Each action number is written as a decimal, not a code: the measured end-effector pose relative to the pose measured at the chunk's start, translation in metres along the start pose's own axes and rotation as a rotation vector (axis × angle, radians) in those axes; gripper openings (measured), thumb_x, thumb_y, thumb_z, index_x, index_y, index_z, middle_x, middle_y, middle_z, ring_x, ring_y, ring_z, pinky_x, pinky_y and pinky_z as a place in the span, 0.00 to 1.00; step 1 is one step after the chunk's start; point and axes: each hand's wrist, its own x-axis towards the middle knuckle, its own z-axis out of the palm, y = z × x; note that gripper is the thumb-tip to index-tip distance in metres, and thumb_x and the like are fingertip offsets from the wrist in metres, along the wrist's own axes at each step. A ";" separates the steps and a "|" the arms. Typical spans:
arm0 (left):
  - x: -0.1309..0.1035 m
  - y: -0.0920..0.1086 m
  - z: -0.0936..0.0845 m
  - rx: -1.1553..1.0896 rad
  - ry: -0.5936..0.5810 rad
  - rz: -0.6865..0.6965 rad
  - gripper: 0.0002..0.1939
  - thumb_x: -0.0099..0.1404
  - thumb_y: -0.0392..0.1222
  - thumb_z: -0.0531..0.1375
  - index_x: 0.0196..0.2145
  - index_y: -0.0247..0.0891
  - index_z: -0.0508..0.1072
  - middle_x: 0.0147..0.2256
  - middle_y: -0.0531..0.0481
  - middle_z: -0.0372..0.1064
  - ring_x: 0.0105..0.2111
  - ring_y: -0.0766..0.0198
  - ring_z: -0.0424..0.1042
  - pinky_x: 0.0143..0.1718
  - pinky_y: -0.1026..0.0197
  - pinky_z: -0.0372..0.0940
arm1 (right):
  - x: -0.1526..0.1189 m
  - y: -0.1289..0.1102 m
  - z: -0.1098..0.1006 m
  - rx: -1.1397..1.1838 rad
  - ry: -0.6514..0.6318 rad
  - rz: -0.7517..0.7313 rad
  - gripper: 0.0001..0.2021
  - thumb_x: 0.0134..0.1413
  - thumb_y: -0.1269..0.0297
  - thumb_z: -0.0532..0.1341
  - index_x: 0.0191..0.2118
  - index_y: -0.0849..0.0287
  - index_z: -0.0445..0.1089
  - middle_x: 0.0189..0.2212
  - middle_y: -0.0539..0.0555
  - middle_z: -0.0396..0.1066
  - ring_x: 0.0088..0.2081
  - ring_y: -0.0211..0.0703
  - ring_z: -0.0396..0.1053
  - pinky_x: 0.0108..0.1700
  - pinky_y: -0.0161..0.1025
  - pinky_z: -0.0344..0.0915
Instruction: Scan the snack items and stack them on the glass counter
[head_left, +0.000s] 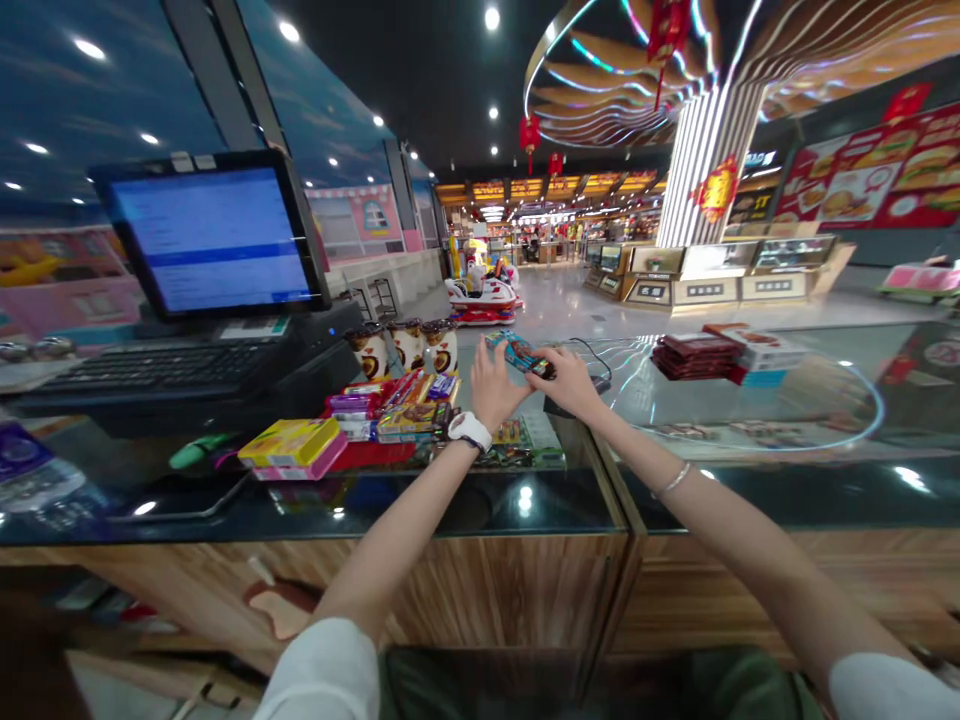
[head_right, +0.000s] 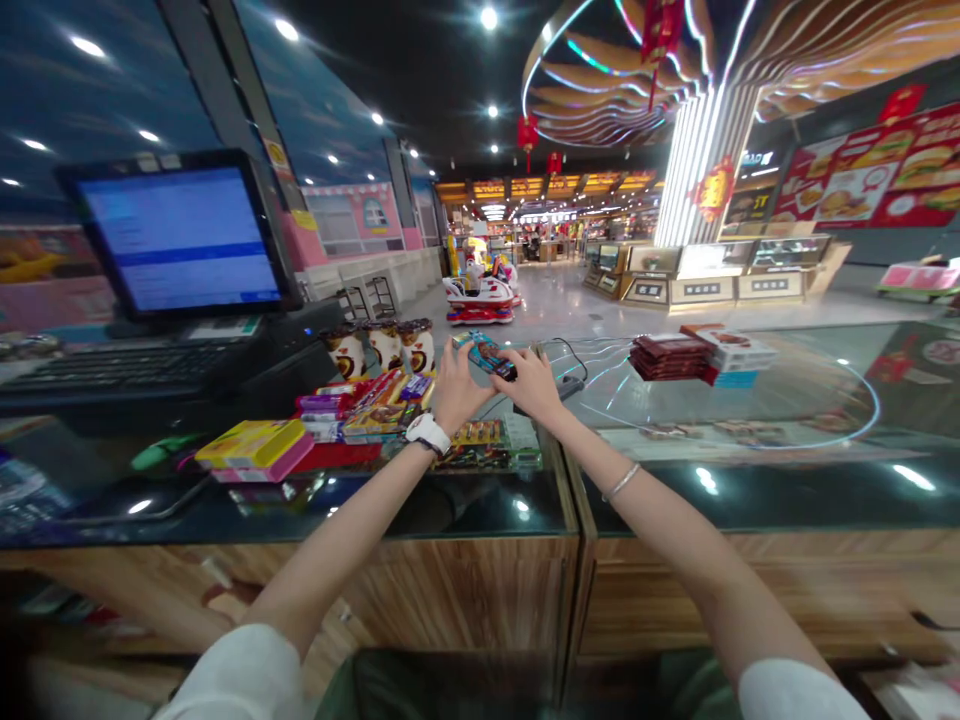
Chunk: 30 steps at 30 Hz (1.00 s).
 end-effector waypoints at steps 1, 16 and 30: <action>0.002 0.001 0.003 -0.001 0.005 0.001 0.40 0.55 0.47 0.70 0.62 0.37 0.59 0.68 0.28 0.47 0.68 0.38 0.51 0.63 0.39 0.57 | 0.000 0.001 -0.001 -0.005 0.017 0.009 0.16 0.56 0.57 0.63 0.51 0.53 0.73 0.47 0.58 0.73 0.51 0.56 0.69 0.63 0.63 0.53; 0.000 -0.021 0.002 -0.172 0.050 0.141 0.28 0.59 0.45 0.69 0.55 0.44 0.67 0.61 0.41 0.55 0.64 0.48 0.59 0.65 0.44 0.58 | -0.012 0.014 -0.007 -0.079 0.085 -0.113 0.20 0.56 0.63 0.62 0.55 0.53 0.70 0.54 0.60 0.66 0.57 0.55 0.65 0.65 0.56 0.55; 0.002 -0.030 -0.002 0.062 -0.013 0.256 0.33 0.60 0.36 0.64 0.62 0.43 0.63 0.63 0.41 0.60 0.66 0.48 0.57 0.68 0.42 0.50 | -0.004 0.040 -0.013 -0.062 -0.032 -0.292 0.31 0.51 0.74 0.57 0.62 0.53 0.61 0.62 0.57 0.63 0.66 0.51 0.57 0.70 0.57 0.45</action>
